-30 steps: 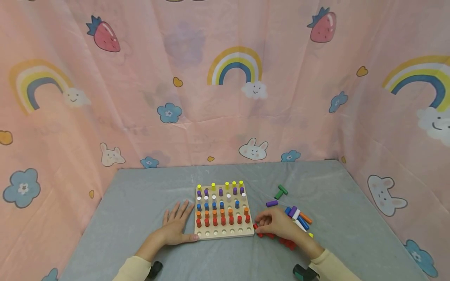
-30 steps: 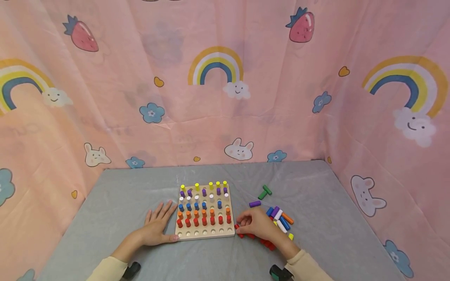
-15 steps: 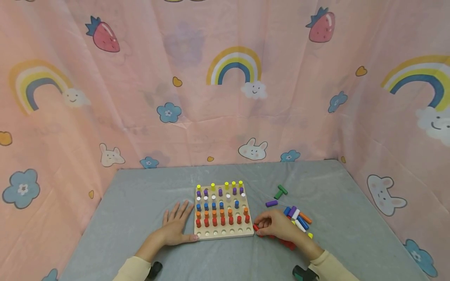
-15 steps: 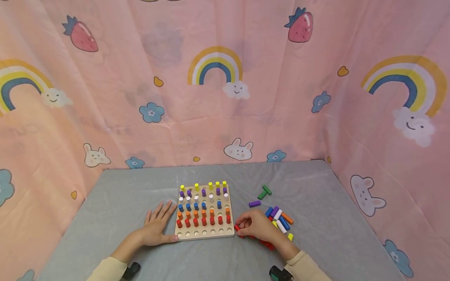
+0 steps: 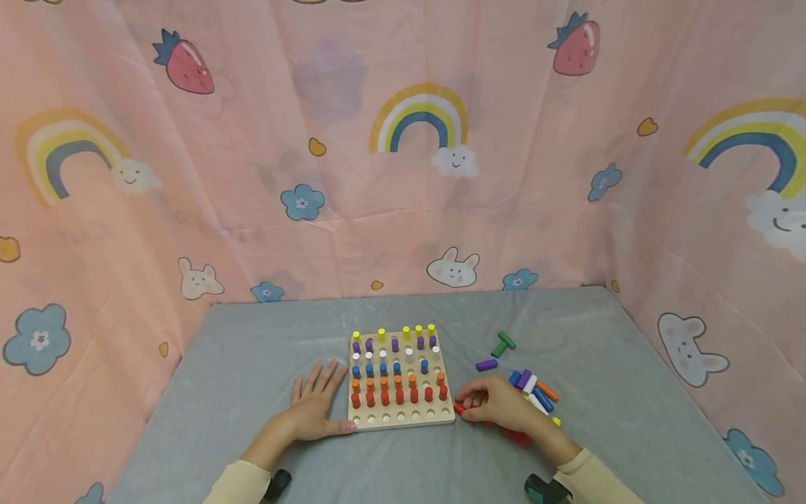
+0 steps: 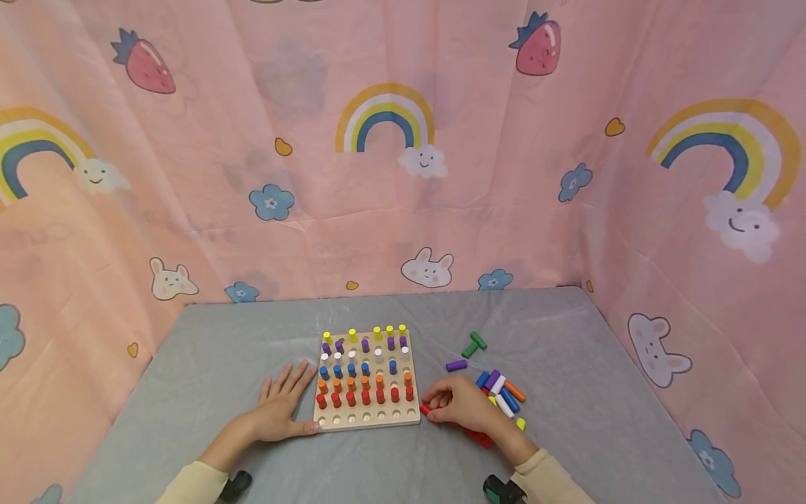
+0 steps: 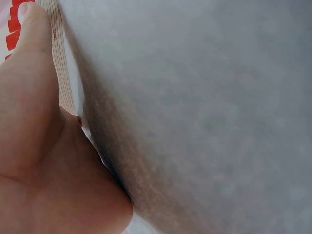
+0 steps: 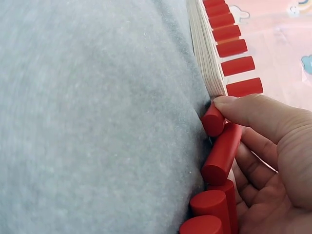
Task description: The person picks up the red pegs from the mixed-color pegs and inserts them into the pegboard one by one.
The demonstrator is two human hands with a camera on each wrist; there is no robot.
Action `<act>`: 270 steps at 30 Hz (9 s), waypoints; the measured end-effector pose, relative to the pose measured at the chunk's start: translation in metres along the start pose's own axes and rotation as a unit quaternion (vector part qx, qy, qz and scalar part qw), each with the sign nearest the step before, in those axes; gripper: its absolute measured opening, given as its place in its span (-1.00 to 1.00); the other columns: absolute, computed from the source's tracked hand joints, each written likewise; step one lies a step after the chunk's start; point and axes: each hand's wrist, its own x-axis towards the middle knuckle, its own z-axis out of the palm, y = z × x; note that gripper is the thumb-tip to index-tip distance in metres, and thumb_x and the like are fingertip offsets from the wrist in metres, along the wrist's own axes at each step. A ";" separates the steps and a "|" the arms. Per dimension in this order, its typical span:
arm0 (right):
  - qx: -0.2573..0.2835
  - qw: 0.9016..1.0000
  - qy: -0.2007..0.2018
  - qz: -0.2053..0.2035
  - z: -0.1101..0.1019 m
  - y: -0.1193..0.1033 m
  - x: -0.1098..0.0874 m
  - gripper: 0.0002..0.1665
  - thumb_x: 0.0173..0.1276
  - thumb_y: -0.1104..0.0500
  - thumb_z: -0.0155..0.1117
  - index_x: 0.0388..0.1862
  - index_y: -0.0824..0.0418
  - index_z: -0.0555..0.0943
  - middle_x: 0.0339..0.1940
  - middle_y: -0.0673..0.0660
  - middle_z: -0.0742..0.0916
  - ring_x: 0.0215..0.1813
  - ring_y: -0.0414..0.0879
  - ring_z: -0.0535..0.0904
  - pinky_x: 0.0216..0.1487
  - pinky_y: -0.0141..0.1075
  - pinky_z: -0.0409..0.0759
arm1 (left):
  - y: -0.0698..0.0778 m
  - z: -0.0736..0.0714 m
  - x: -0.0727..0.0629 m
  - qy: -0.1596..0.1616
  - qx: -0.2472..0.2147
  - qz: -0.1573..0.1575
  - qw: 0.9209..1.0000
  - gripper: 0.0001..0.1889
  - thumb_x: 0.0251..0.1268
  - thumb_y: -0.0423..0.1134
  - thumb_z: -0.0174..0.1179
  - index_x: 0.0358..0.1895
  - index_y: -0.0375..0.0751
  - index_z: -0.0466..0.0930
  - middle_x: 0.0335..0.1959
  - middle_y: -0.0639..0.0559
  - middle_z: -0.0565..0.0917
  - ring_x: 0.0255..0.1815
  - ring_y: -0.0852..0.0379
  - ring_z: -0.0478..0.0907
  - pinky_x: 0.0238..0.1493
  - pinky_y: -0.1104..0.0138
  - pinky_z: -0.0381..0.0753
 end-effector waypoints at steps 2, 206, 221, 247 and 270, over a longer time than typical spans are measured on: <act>0.002 1.000 -0.001 0.004 0.000 -0.001 0.000 -0.72 0.17 0.18 0.51 -0.15 0.26 0.74 -0.39 0.05 0.72 -0.41 -0.29 0.55 -0.41 -0.46 0.54 | 0.001 -0.001 -0.001 0.001 -0.003 0.001 1.000 0.23 -0.05 0.48 0.29 0.61 -0.01 -0.11 0.67 -0.12 -0.18 0.66 -0.28 -0.35 0.47 -0.37 -0.41; 0.179 0.981 0.028 -0.067 0.080 -0.057 0.016 -0.61 0.25 0.21 0.44 0.04 0.33 0.66 -0.08 0.30 0.78 -0.14 -0.19 0.75 -0.11 -0.43 0.70 | 0.006 -0.007 -0.004 0.000 -0.012 -0.002 1.000 0.24 -0.08 0.48 0.32 0.61 -0.02 -0.09 0.67 -0.13 -0.17 0.66 -0.30 -0.34 0.47 -0.36 -0.42; 0.099 0.994 -0.041 -0.038 0.011 -0.032 0.000 -0.60 0.23 0.20 0.46 0.02 0.34 0.67 -0.15 0.30 0.79 -0.23 -0.18 0.73 -0.23 -0.41 0.67 | 0.007 -0.008 -0.004 -0.001 -0.012 0.000 1.000 0.25 -0.09 0.48 0.32 0.61 -0.03 -0.09 0.67 -0.14 -0.17 0.66 -0.31 -0.33 0.47 -0.36 -0.41; -0.006 0.999 -0.044 -0.010 -0.024 -0.002 -0.012 -0.62 0.06 0.19 0.59 -0.14 0.31 0.73 -0.34 0.14 0.75 -0.35 -0.26 0.60 -0.32 -0.43 0.60 | 0.011 -0.012 -0.006 -0.023 -0.009 -0.004 1.000 0.25 -0.06 0.50 0.27 0.62 -0.05 -0.13 0.67 -0.14 -0.21 0.66 -0.31 -0.36 0.47 -0.37 -0.42; -0.020 0.999 -0.044 0.003 -0.025 0.001 -0.009 -0.77 0.08 0.24 0.56 -0.25 0.24 0.77 -0.44 0.08 0.78 -0.41 -0.25 0.63 -0.39 -0.41 0.61 | 0.008 -0.009 -0.003 -0.006 -0.013 -0.005 1.000 0.26 -0.11 0.50 0.30 0.61 -0.04 -0.08 0.67 -0.14 -0.18 0.66 -0.31 -0.36 0.47 -0.36 -0.44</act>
